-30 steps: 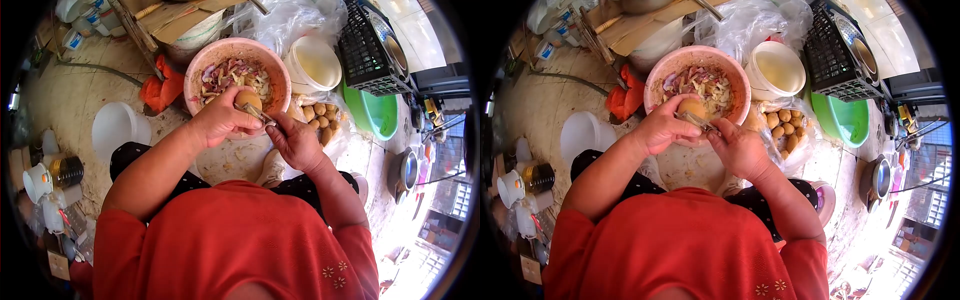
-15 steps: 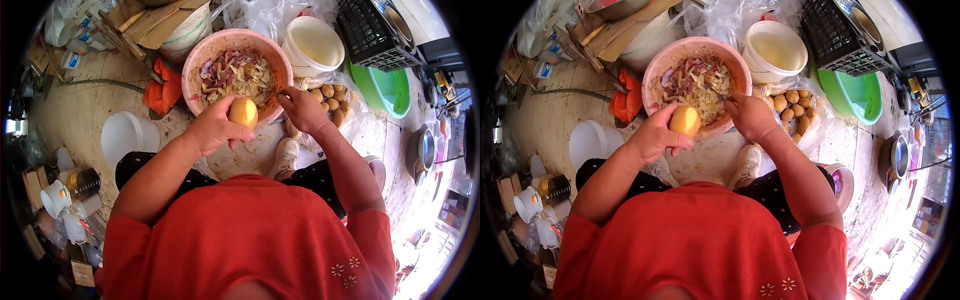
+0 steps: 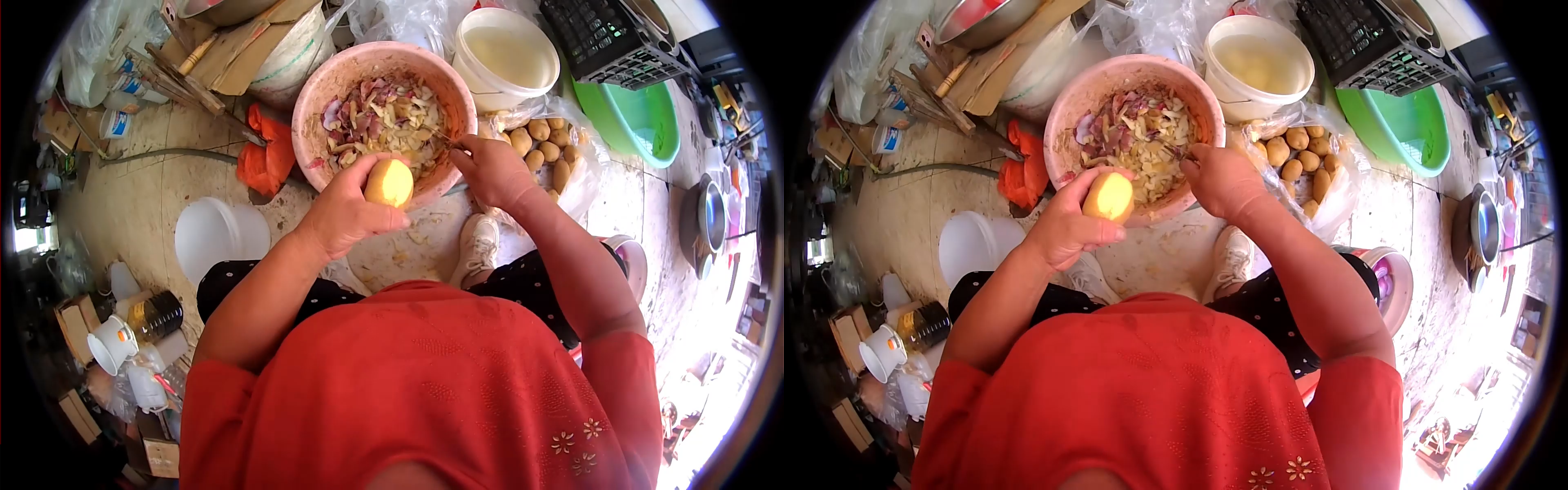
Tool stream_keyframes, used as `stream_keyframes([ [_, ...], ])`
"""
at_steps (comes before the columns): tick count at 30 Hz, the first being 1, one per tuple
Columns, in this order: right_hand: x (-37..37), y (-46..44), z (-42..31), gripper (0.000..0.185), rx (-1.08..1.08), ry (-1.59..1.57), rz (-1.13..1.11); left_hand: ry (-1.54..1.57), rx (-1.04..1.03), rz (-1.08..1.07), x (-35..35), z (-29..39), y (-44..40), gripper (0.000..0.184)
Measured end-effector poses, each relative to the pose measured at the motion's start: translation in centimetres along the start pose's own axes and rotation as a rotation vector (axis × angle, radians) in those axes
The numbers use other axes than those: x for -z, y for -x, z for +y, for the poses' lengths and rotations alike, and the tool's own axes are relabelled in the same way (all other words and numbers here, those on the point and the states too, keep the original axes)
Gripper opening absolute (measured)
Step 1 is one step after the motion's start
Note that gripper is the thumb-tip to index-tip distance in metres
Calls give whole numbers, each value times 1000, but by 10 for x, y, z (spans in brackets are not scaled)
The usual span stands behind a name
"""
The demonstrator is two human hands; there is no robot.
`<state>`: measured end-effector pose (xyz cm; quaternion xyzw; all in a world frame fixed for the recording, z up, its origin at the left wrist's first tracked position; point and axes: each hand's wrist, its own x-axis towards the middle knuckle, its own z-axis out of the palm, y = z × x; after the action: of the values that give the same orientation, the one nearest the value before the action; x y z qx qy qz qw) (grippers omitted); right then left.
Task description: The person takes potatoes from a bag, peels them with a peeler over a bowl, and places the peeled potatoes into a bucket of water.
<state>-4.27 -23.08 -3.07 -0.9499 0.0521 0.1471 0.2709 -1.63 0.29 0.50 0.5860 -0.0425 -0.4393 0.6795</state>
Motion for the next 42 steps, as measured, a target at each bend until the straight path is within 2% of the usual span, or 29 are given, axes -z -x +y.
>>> stream_keyframes([
  [3,9,15,-23,28,113,-104,-8,2,11,83,2,-7,0,61],
  [5,3,28,-38,27,167,-156,-1,-9,-61,180,4,-16,-8,60],
  [7,-3,38,-46,25,398,-197,23,26,-33,192,6,-19,-10,60],
  [9,-2,40,-48,23,367,-148,32,66,-6,203,7,-24,-12,59],
  [11,0,35,-43,25,328,-97,17,-48,-45,215,7,-29,-14,60],
  [12,1,27,-38,26,171,-22,-9,-50,-40,209,5,-24,-11,60],
  [13,0,14,-30,28,13,53,-33,-308,-25,153,1,-13,-7,61],
  [14,2,4,-14,30,-21,119,-78,-567,-10,95,-1,-7,-3,62],
  [15,4,2,-7,30,-48,112,-59,-573,-9,86,-1,-9,-4,62],
  [17,7,5,-6,29,29,-2,17,-408,-97,75,0,-15,-6,65],
  [18,9,9,-11,29,36,-1,12,-406,-97,83,0,-17,-7,65],
  [20,14,19,-24,29,103,-108,12,-120,-53,163,2,-18,-11,64],
  [23,12,33,-36,28,157,-182,37,-23,-55,211,1,-18,-13,65],
  [28,2,36,-37,27,184,-213,19,-14,-14,198,-1,-17,-14,64],
  [30,3,32,-36,27,124,-220,4,-46,2,199,-1,-15,-10,63],
  [31,-3,25,-27,27,122,-224,5,-75,-30,107,1,-12,-6,61],
  [33,-18,9,-4,28,-35,60,-190,-122,-55,-4,0,-8,-5,60],
  [35,-20,10,-2,30,-29,34,-169,-13,-229,46,-2,-5,-6,57],
  [37,-6,12,-14,29,21,-133,2,16,-207,104,2,-7,-8,57],
  [39,5,17,-22,27,58,-191,63,89,-179,198,5,-13,-15,56],
  [41,6,21,-28,26,98,-248,127,142,-136,189,4,-12,-15,55],
  [42,4,24,-30,24,195,-260,147,201,-94,182,4,-12,-16,54],
])
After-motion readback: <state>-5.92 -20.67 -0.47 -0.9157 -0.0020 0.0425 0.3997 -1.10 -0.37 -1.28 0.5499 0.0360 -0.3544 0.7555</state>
